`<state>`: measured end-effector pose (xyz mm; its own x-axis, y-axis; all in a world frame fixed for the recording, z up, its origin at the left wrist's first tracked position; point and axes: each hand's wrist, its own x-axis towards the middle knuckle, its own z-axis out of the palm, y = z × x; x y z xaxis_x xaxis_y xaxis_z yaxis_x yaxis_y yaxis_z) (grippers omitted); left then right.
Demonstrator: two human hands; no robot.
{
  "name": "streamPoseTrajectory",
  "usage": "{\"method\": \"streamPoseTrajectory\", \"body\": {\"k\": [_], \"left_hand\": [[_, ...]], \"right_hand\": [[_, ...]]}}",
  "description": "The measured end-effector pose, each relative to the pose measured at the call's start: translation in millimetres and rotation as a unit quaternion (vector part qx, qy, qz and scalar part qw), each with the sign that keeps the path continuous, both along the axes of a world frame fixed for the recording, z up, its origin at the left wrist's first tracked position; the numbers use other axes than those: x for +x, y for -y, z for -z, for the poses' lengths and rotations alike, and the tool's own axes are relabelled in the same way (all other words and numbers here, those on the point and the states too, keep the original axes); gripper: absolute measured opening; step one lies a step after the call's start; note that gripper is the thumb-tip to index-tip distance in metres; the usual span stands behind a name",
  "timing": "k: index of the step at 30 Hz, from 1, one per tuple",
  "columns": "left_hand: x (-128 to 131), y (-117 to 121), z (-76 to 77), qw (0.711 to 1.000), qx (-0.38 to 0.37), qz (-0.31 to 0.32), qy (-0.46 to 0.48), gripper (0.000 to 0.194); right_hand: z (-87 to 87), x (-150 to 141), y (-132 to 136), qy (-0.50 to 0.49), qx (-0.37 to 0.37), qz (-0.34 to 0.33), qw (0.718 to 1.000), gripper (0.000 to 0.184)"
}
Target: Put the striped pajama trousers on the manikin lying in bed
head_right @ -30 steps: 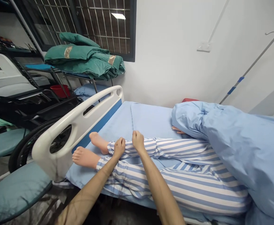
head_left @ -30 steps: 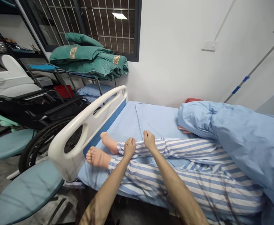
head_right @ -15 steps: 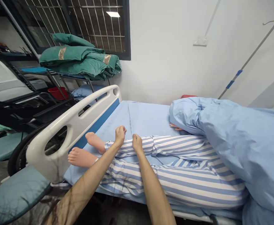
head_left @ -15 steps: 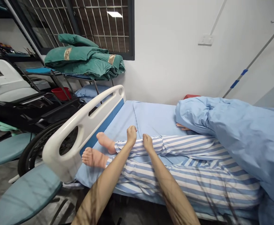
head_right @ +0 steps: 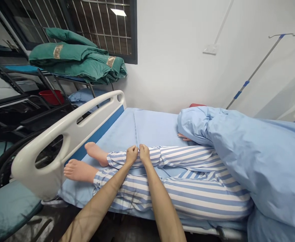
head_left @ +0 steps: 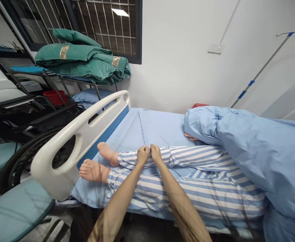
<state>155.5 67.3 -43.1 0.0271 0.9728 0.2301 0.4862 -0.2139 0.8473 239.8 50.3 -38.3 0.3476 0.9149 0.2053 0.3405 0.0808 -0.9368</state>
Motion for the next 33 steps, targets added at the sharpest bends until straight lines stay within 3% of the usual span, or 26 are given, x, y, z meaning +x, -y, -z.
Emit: {"method": "streamPoseTrajectory", "body": {"k": [4,7,11,13,22,27,33], "left_hand": [[0,-1,-3.2,1.000,-0.008,-0.006,-0.021,0.031],[1,-1,-3.7,0.999,-0.012,-0.014,-0.032,0.030],[5,2,-3.1,0.999,-0.014,-0.013,-0.048,0.031],[6,3,-3.0,0.998,-0.015,-0.014,-0.057,0.031],[8,0,1.0,0.994,-0.026,-0.021,-0.101,0.028],[16,-11,-16.4,0.996,-0.062,0.012,-0.064,0.028],[43,-27,-53.4,0.999,-0.010,0.038,0.034,0.032]], "right_hand": [[-7.8,3,0,-0.009,-0.020,0.003,1.000,0.030],[-24.8,11,1,-0.014,-0.032,0.019,0.999,0.029],[-51.3,25,1,0.021,0.032,0.049,0.998,0.030],[-53.8,30,-1,0.047,0.061,0.057,0.995,0.031],[7.4,43,-7,0.139,0.008,0.075,0.987,0.031],[7.0,46,-8,0.125,0.014,0.062,0.990,0.033],[5.7,47,-11,0.099,0.021,0.052,0.994,0.033]]}}
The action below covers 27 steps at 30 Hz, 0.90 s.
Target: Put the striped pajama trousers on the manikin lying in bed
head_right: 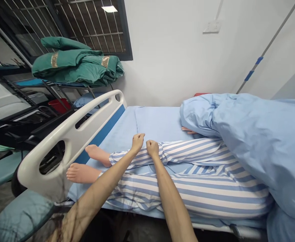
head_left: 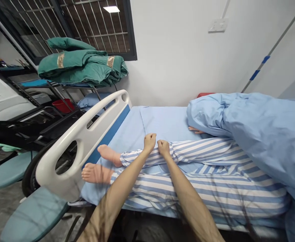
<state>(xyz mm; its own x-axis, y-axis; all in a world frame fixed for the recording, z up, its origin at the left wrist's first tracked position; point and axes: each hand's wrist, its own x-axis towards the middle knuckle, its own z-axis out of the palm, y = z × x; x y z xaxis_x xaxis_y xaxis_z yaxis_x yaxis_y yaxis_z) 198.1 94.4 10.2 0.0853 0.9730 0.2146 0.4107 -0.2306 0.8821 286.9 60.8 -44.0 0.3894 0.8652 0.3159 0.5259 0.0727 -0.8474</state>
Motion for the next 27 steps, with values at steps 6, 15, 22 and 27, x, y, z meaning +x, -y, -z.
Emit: {"method": "streamPoseTrajectory", "body": {"k": [6,15,22,27], "left_hand": [[10,10,31.0,0.994,-0.023,-0.025,-0.103,0.029],[9,12,46.0,0.986,-0.036,-0.043,-0.158,0.032],[7,13,46.4,0.989,-0.018,-0.045,-0.138,0.032],[8,13,49.1,0.990,-0.005,-0.057,-0.131,0.030]], "right_hand": [[2.8,3,-2,-0.025,-0.004,-0.013,1.000,0.032],[-3.7,1,-2,-0.046,-0.028,-0.017,0.998,0.030],[-35.8,24,-1,-0.055,-0.016,-0.013,0.998,0.030],[-34.9,48,12,-0.025,-0.037,0.010,0.999,0.033]]}}
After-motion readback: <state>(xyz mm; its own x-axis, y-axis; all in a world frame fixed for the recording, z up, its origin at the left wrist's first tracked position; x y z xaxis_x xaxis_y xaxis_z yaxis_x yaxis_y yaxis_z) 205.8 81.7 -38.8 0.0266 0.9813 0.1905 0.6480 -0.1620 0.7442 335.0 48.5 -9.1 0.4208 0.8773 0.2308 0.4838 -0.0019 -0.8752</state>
